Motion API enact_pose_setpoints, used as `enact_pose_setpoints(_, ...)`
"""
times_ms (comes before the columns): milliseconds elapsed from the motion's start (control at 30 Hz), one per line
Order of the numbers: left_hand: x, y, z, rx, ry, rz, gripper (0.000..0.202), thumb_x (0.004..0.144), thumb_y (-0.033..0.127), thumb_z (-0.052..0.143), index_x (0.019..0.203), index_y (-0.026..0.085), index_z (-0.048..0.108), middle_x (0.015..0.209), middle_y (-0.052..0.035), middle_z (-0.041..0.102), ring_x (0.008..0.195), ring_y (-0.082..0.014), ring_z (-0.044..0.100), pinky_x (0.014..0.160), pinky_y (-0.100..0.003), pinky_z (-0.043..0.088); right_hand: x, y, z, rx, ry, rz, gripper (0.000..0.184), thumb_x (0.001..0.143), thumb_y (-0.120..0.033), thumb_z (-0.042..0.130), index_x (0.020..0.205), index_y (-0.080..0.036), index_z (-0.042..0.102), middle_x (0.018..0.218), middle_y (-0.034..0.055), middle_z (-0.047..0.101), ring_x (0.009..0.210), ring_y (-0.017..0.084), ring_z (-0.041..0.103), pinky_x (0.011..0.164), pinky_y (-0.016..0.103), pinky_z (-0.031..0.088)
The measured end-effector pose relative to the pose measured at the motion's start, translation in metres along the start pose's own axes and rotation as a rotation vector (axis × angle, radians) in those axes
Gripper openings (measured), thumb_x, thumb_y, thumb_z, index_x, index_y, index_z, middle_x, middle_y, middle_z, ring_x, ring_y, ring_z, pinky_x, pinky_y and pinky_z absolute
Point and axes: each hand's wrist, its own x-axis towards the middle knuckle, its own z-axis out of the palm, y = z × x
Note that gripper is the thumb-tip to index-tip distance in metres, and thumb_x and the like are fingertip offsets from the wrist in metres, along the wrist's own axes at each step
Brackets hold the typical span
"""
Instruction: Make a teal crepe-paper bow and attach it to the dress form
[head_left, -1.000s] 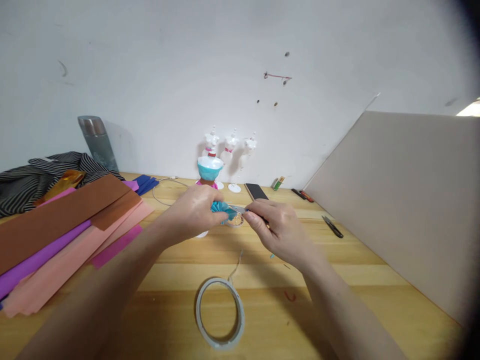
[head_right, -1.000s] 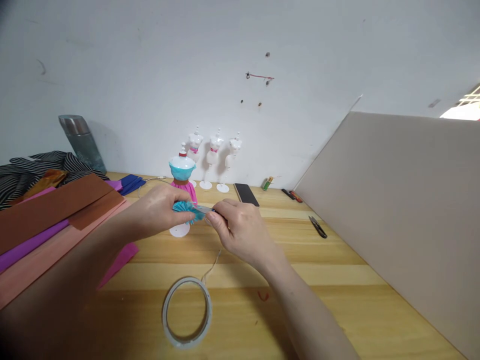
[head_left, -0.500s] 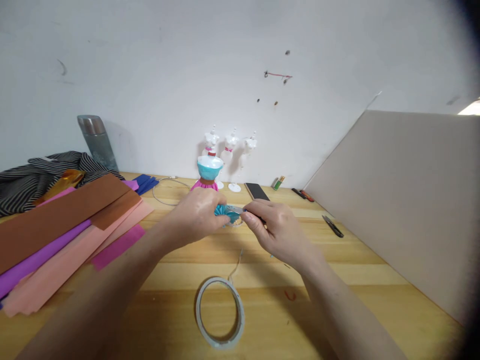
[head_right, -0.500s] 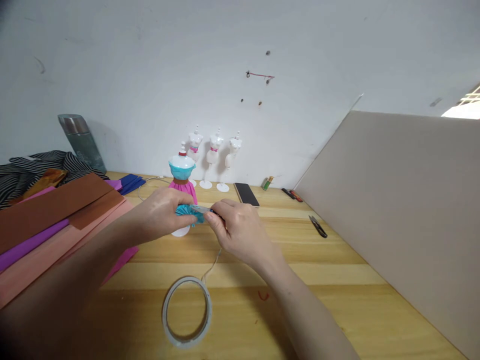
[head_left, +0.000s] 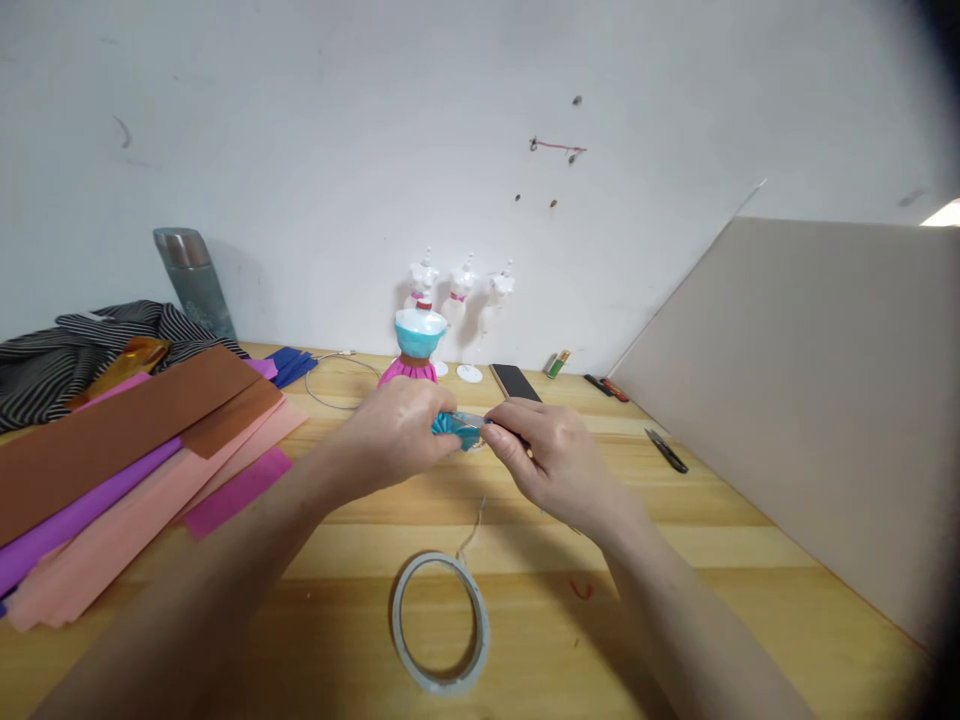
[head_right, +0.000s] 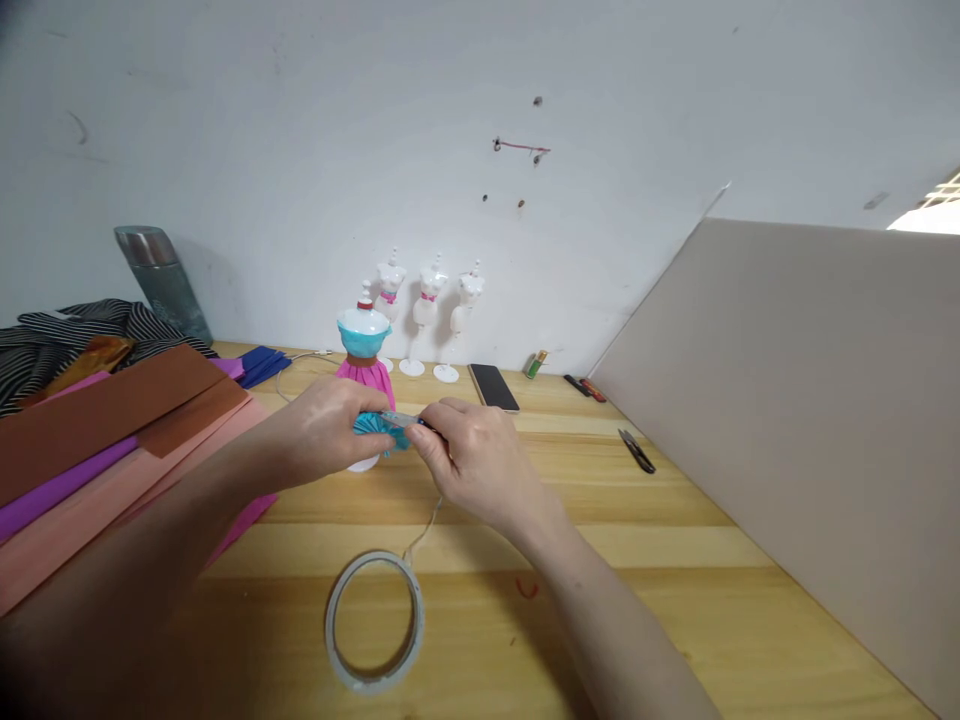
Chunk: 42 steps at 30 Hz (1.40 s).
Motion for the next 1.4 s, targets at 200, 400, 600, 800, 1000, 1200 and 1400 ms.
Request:
enact_pose_setpoints(200,0.001,0.003,-0.001,0.013,0.0,0.006,0.022,0.076,0.028,0.054,0.058,0.016,0.05,0.052,0.0032,0.044,0.052,-0.0097,0.037,0.05,-0.027,0.018,0.0,-0.001,0.0,0.009,-0.005,0.004,0.036,0.097,-0.03,0.039,0.067,-0.017,0.054,0.058,0.001,0.053,0.052,0.011,0.047,0.051,0.025,0.032)
enact_pose_setpoints(400,0.001,0.0,0.0,0.013,0.003,0.006,0.025,0.076,0.028,0.054,0.056,0.017,0.046,0.052,0.0038,0.042,0.052,-0.0095,0.037,0.05,-0.027,0.018,-0.001,-0.001,0.001,0.006,0.008,0.0,0.036,0.097,-0.03,0.039,0.066,-0.017,0.053,0.058,0.0007,0.052,0.051,0.011,0.046,0.051,0.025,0.03)
enact_pose_setpoints(600,0.001,-0.002,0.001,0.011,0.027,0.015,0.025,0.075,0.028,0.055,0.056,0.017,0.044,0.052,0.0045,0.041,0.052,-0.0091,0.036,0.051,-0.027,0.019,0.0,-0.002,0.0,0.017,0.013,0.005,0.037,0.096,-0.03,0.039,0.065,-0.017,0.053,0.057,0.0005,0.051,0.051,0.011,0.045,0.051,0.024,0.029)
enact_pose_setpoints(800,0.001,0.0,-0.002,-0.049,-0.006,0.015,0.023,0.076,0.029,0.054,0.058,0.016,0.052,0.051,0.004,0.042,0.052,-0.0093,0.036,0.05,-0.026,0.02,-0.001,-0.001,0.001,0.018,0.056,0.021,0.036,0.095,-0.03,0.041,0.065,-0.017,0.054,0.056,-0.0001,0.05,0.05,0.011,0.045,0.05,0.024,0.029)
enact_pose_setpoints(1000,0.002,-0.005,-0.01,-0.342,-0.055,-0.07,0.021,0.073,0.035,0.063,0.068,0.015,0.065,0.056,0.0034,0.049,0.052,-0.0093,0.041,0.047,-0.023,0.026,0.001,0.001,-0.005,0.017,0.226,0.114,0.034,0.095,-0.028,0.041,0.067,-0.017,0.057,0.056,0.001,0.054,0.052,0.012,0.048,0.052,0.025,0.033)
enact_pose_setpoints(1200,0.002,-0.008,-0.014,-0.842,-0.082,-0.059,0.014,0.07,0.028,0.071,0.074,0.015,0.068,0.068,0.0002,0.062,0.062,-0.0098,0.054,0.058,-0.022,0.041,0.005,0.009,-0.012,-0.061,-0.003,0.292,0.043,0.095,-0.038,0.038,0.061,-0.018,0.054,0.055,0.0016,0.054,0.05,0.013,0.046,0.05,0.026,0.027)
enact_pose_setpoints(1400,0.0,-0.014,-0.018,-1.174,-0.082,-0.078,0.02,0.068,0.028,0.078,0.078,0.013,0.07,0.077,-0.0031,0.067,0.072,-0.0119,0.062,0.069,-0.025,0.047,0.006,0.017,-0.002,-0.201,-0.43,0.423,0.049,0.095,-0.044,0.037,0.057,-0.018,0.053,0.055,0.0046,0.057,0.049,0.014,0.046,0.05,0.028,0.02)
